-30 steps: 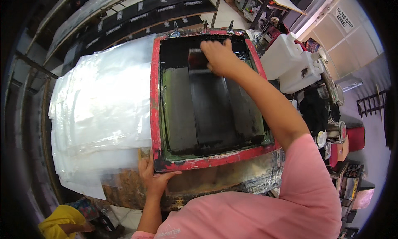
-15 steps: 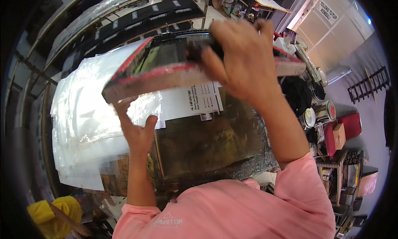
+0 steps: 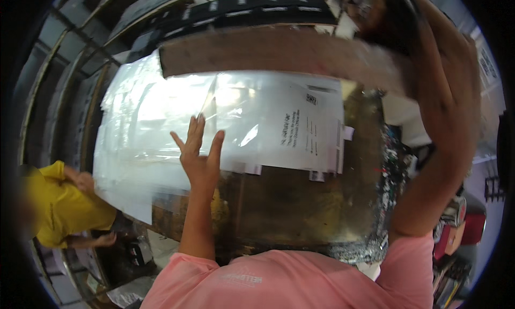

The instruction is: The person performs screen printing on plastic sheets, using a squeegee to spread ink across a screen and then lifting the frame to reveal the printed design.

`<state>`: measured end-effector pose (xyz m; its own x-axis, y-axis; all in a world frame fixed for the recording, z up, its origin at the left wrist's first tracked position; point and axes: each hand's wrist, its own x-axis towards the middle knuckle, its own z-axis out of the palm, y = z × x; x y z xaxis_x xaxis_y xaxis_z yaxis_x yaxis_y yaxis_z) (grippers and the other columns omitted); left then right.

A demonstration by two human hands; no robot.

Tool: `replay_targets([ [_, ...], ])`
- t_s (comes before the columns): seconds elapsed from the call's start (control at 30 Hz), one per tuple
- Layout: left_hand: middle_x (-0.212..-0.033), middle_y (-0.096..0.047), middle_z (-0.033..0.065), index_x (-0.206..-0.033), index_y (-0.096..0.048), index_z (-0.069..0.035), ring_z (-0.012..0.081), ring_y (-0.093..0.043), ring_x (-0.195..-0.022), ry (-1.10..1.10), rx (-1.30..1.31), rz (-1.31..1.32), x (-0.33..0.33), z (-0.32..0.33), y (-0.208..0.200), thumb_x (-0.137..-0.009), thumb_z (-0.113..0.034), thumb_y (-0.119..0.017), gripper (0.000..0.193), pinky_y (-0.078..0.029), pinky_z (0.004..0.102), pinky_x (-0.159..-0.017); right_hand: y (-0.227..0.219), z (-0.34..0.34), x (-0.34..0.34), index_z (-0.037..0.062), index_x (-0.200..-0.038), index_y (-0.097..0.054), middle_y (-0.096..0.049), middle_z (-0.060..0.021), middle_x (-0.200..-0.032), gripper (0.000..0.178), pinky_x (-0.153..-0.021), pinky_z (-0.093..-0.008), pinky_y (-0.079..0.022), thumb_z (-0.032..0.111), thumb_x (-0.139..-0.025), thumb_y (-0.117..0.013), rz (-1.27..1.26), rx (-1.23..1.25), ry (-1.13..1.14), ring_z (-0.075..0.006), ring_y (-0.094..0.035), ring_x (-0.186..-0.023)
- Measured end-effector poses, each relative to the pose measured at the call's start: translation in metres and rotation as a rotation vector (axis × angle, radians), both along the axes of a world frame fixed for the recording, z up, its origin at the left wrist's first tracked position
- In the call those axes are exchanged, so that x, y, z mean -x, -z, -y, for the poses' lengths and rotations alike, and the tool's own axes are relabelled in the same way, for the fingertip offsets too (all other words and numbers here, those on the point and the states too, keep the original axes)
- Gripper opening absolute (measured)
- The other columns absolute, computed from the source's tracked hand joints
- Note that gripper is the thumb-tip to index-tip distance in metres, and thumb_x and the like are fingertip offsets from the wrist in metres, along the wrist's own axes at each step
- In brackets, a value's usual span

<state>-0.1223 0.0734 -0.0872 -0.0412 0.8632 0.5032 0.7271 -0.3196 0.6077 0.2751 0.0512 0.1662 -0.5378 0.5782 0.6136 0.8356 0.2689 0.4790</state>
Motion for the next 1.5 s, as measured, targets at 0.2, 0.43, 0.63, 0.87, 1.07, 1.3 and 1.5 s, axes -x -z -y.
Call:
replay_targets([
  [0.2,-0.145,-0.069,0.0138,-0.138,-0.070,-0.003,0.0313,-0.054,-0.147,-0.277,-0.070,-0.171,0.166,0.013,0.029,-0.098,-0.016,-0.077,0.043,-0.004,0.0586,-0.132,0.017,0.010,0.002,0.0014,-0.137,-0.064,-0.068,-0.0258,-0.133,0.046,-0.109,-0.0449,-0.045,0.034,-0.110,-0.047,0.060,-0.018,0.100,-0.0388,-0.064,-0.122],
  [0.43,-0.119,-0.076,0.0115,-0.130,-0.076,-0.011,0.0383,-0.065,-0.117,-0.516,-0.400,-0.439,0.267,0.006,0.033,-0.097,-0.016,-0.076,0.033,-0.039,0.0590,-0.112,0.022,0.024,0.078,0.0022,-0.113,-0.064,-0.069,-0.0212,-0.099,0.035,-0.097,-0.0435,-0.042,0.035,-0.104,-0.056,-0.375,0.170,0.137,-0.0386,-0.064,-0.094],
  [0.63,-0.107,-0.069,0.0020,-0.105,-0.081,-0.014,0.0225,-0.058,-0.105,-0.126,-0.094,-0.617,0.113,-0.016,0.056,-0.089,-0.036,-0.085,0.027,-0.032,0.0463,-0.101,0.027,0.025,0.074,0.0034,-0.116,-0.070,-0.072,-0.0191,-0.100,0.041,-0.096,-0.0487,-0.040,0.040,-0.099,-0.065,-0.429,0.080,0.131,-0.0405,-0.066,-0.096],
  [0.87,-0.106,-0.073,0.0049,-0.103,-0.080,-0.009,0.0274,-0.062,-0.103,-0.164,-0.034,-0.387,0.137,-0.047,0.067,-0.101,-0.032,-0.072,0.024,-0.034,0.0497,-0.100,0.035,0.036,0.083,-0.0017,-0.125,-0.067,-0.072,-0.0249,-0.116,0.045,-0.107,-0.0451,-0.038,0.034,-0.098,-0.063,-0.400,0.077,0.140,-0.0431,-0.064,-0.111],
  [1.07,-0.137,-0.070,0.0135,-0.132,-0.072,-0.009,0.0351,-0.052,-0.144,-0.101,0.180,-0.532,0.080,-0.002,0.051,-0.104,-0.065,-0.055,0.065,0.001,0.0732,-0.127,0.018,0.023,0.073,0.0027,-0.121,-0.068,-0.072,-0.0218,-0.107,0.043,-0.095,-0.0460,-0.040,0.039,-0.101,-0.059,-0.412,0.187,0.225,-0.0411,-0.066,-0.104],
  [1.3,-0.167,-0.043,0.0196,-0.155,-0.054,-0.006,0.0409,-0.036,-0.157,0.460,0.255,-0.626,-0.059,0.042,0.053,-0.076,-0.089,-0.067,0.115,-0.003,0.0726,-0.127,0.028,0.022,0.069,0.0073,-0.116,-0.070,-0.072,-0.0173,-0.100,0.037,-0.092,-0.0478,-0.040,0.039,-0.100,-0.060,-0.369,0.049,0.120,-0.0384,-0.067,-0.099],
  [1.5,-0.163,-0.043,0.0228,-0.152,-0.055,-0.001,0.0427,-0.038,-0.152,0.623,0.101,-0.523,-0.161,0.073,0.061,-0.071,-0.091,-0.068,0.122,-0.001,0.0791,-0.123,0.022,0.027,0.079,0.0029,-0.087,-0.062,-0.065,-0.0168,-0.078,0.052,-0.096,-0.0544,-0.043,0.051,-0.104,-0.056,-0.419,0.097,0.094,-0.0340,-0.067,-0.077],
])
